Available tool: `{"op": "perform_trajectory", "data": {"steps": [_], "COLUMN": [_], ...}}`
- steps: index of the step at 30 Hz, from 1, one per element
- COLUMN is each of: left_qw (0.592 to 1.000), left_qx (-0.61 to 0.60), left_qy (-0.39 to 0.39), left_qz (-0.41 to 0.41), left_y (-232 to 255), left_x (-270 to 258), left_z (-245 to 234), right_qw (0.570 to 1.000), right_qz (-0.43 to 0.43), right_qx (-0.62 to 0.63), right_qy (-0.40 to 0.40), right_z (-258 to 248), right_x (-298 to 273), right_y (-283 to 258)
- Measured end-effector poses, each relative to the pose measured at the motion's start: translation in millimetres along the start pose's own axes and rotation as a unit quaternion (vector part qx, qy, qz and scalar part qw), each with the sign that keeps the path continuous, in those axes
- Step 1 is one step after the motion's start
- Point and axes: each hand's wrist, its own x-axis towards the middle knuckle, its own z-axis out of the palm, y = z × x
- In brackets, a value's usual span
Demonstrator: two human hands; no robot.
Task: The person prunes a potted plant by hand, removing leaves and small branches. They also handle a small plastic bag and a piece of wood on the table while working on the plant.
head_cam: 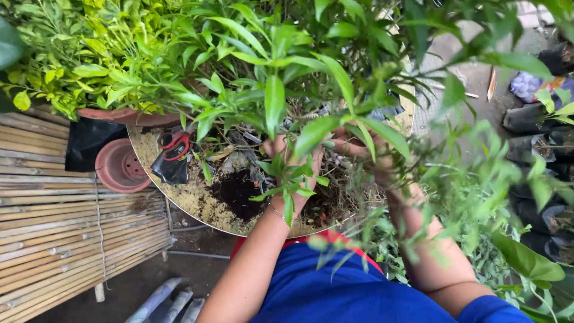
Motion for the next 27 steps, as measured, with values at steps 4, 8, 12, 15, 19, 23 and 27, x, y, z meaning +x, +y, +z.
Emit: {"op": "perform_trajectory", "data": {"steps": [4, 8, 12, 15, 19, 23, 27], "left_qw": [0.998, 0.959, 0.958, 0.961, 0.995, 0.999, 0.993], "left_qx": [0.006, -0.207, -0.173, -0.142, -0.07, -0.041, -0.034], "left_qy": [-0.029, -0.026, -0.079, -0.157, -0.012, -0.026, -0.088], "left_qz": [-0.051, -0.194, -0.217, -0.177, -0.075, -0.024, -0.069], "left_y": [-3.8, -7.6, -8.9, -22.2, -5.7, 10.2, 13.3], "left_x": [-17.2, -20.1, -15.1, -33.5, 0.9, 22.6, 21.8], "left_z": [10.9, 11.9, 6.8, 16.7, -1.6, -14.5, -14.6], "right_qw": [0.999, 0.994, 0.987, 0.963, 0.936, 0.984, 0.959], "right_qz": [-0.033, -0.086, -0.125, -0.098, -0.081, -0.122, -0.19], "right_qx": [-0.028, -0.071, -0.102, -0.249, -0.343, -0.104, -0.185], "right_qy": [-0.005, -0.013, -0.017, 0.008, 0.02, -0.083, -0.098], "right_z": [-7.6, -19.6, -23.7, -15.0, -20.5, -30.5, -27.0], "right_x": [3.9, 9.2, 9.2, 5.5, 7.4, 6.0, -10.5], "right_y": [23.3, 50.5, 58.0, 16.7, 13.1, 16.4, -0.6]}}
